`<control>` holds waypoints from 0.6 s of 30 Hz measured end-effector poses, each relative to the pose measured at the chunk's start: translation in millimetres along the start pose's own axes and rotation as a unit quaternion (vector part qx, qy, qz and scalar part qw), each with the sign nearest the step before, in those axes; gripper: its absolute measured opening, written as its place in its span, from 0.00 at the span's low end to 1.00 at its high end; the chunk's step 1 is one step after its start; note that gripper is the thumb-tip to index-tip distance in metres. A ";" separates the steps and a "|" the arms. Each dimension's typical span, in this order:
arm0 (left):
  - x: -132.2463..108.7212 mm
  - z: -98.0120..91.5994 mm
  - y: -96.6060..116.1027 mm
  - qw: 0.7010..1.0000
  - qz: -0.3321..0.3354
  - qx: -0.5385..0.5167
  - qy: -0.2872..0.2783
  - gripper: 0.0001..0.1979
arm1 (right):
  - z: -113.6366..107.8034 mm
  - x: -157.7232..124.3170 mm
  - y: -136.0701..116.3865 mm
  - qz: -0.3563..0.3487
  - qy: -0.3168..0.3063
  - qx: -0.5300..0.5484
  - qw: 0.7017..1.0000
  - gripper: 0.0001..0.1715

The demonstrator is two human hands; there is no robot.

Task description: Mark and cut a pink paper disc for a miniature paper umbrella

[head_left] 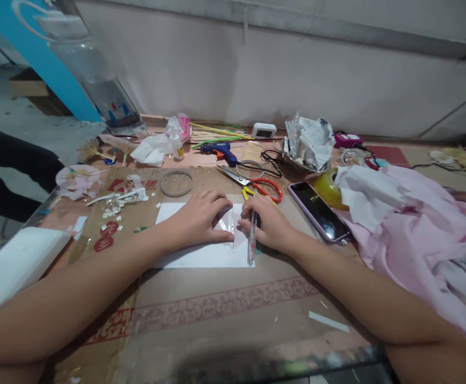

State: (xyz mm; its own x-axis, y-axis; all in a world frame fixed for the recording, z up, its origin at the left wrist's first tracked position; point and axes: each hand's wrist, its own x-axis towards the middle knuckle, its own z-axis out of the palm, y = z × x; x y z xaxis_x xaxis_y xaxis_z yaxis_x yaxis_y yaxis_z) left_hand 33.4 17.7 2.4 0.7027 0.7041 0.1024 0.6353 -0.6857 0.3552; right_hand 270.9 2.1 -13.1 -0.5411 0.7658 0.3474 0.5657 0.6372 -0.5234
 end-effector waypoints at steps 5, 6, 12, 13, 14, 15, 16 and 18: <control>-3.6 -2.2 3.6 1.000 0.003 0.023 -0.005 0.33 | -2.2 -3.9 -5.6 -0.011 -0.028 -0.022 0.999 0.12; -4.5 -2.5 4.1 1.000 0.006 0.026 -0.006 0.31 | -2.0 -4.3 -6.5 -0.014 -0.032 -0.031 0.999 0.12; -7.0 -3.2 7.2 0.999 0.006 0.034 -0.001 0.29 | 3.0 -4.6 -8.6 -0.014 -0.038 -0.052 0.998 0.06; -7.0 -3.3 7.8 0.999 0.006 0.036 -0.004 0.28 | 4.0 -4.5 -8.3 -0.014 -0.037 -0.048 0.998 0.07; -7.1 -3.4 8.3 0.999 0.005 0.037 -0.007 0.28 | 5.0 -4.5 -7.8 -0.015 -0.037 -0.046 0.998 0.08; -7.2 -3.6 8.6 0.999 0.004 0.037 -0.009 0.28 | 5.9 -4.4 -7.0 -0.016 -0.037 -0.044 0.998 0.09; -7.2 -3.9 8.8 0.999 0.003 0.036 -0.010 0.29 | 6.7 -4.2 -6.0 -0.016 -0.035 -0.044 0.998 0.10; -7.4 -5.3 8.5 0.999 0.003 0.036 -0.011 0.31 | 7.7 -3.7 -3.5 -0.008 -0.027 -0.047 0.999 0.11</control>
State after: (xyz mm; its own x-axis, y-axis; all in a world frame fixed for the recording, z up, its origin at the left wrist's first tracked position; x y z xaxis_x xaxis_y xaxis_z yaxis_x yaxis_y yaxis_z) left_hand 31.9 7.6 9.6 0.7128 0.6965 0.0824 0.6525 -0.7017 0.2863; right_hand 266.0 -3.6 -18.6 -0.5820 0.7514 0.3109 0.6110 0.6564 -0.4426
